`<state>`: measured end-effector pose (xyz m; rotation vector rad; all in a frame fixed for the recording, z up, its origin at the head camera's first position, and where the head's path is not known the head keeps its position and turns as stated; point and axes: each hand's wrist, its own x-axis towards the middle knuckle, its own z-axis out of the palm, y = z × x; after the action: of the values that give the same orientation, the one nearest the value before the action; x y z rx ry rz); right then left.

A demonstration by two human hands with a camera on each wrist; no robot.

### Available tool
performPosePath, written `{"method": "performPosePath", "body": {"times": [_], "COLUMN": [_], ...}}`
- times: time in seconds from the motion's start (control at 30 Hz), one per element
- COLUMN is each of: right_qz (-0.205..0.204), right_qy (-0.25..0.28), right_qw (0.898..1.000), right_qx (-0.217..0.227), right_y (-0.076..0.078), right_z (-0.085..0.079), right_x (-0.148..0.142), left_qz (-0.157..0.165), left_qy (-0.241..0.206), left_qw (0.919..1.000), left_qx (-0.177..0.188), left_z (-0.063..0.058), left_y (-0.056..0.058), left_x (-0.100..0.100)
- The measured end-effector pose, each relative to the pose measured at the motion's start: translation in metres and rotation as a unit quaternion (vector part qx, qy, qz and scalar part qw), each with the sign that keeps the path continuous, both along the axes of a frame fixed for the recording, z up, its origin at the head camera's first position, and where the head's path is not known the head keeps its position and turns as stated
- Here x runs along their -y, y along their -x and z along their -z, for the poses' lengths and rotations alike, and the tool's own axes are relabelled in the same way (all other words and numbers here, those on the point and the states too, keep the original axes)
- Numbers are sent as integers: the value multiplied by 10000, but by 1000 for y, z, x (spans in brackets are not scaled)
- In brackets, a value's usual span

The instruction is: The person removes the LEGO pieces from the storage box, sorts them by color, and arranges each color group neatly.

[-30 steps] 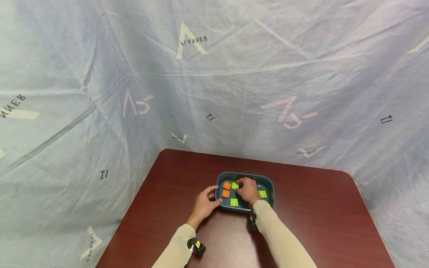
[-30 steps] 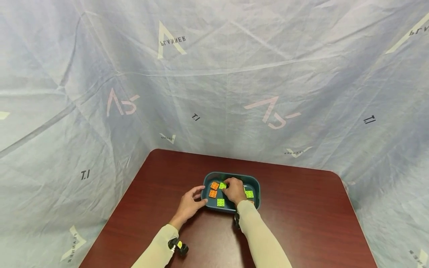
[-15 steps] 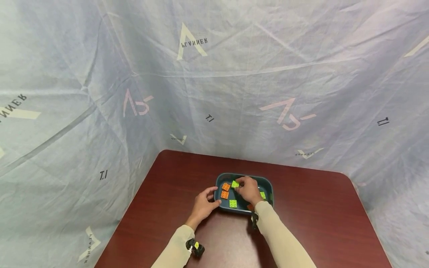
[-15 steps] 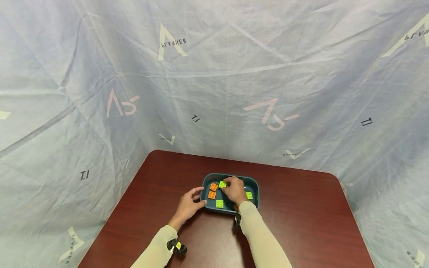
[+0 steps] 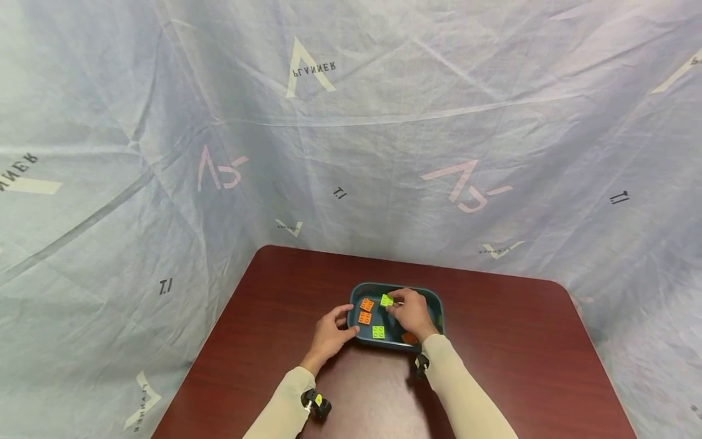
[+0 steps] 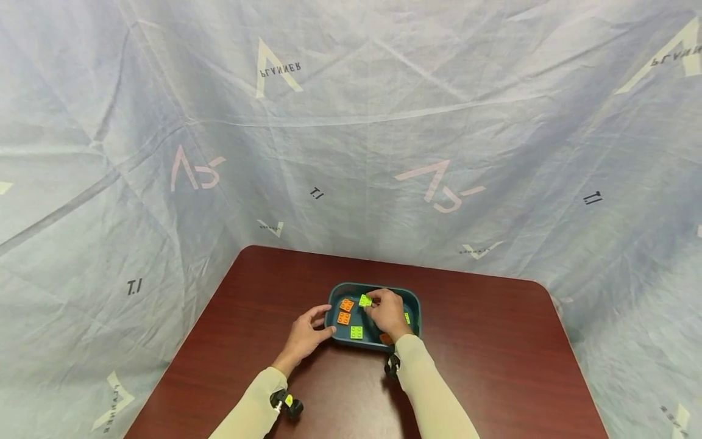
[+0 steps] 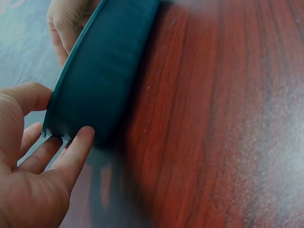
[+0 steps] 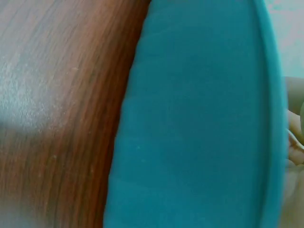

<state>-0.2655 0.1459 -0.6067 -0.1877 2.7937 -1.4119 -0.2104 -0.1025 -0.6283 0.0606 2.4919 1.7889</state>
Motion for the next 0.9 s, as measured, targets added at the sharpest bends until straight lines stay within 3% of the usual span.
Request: {"method": "performPosePath", "body": {"times": [0.6,0.9], "right_qz": [-286,-342], "right_qy": [57,194], "right_qw": [9978,9975], "right_qx": [-589,-582], "right_y": [-34,-53], "right_z": [-24,-30], "right_x": [4,11], "left_qz": [38,65], "left_qy": [37,88], "left_qw": [9999,9999], "left_qx": [-86,-84], "left_z": [2,8], "left_y": [1,3], "left_x": [2,3]}}
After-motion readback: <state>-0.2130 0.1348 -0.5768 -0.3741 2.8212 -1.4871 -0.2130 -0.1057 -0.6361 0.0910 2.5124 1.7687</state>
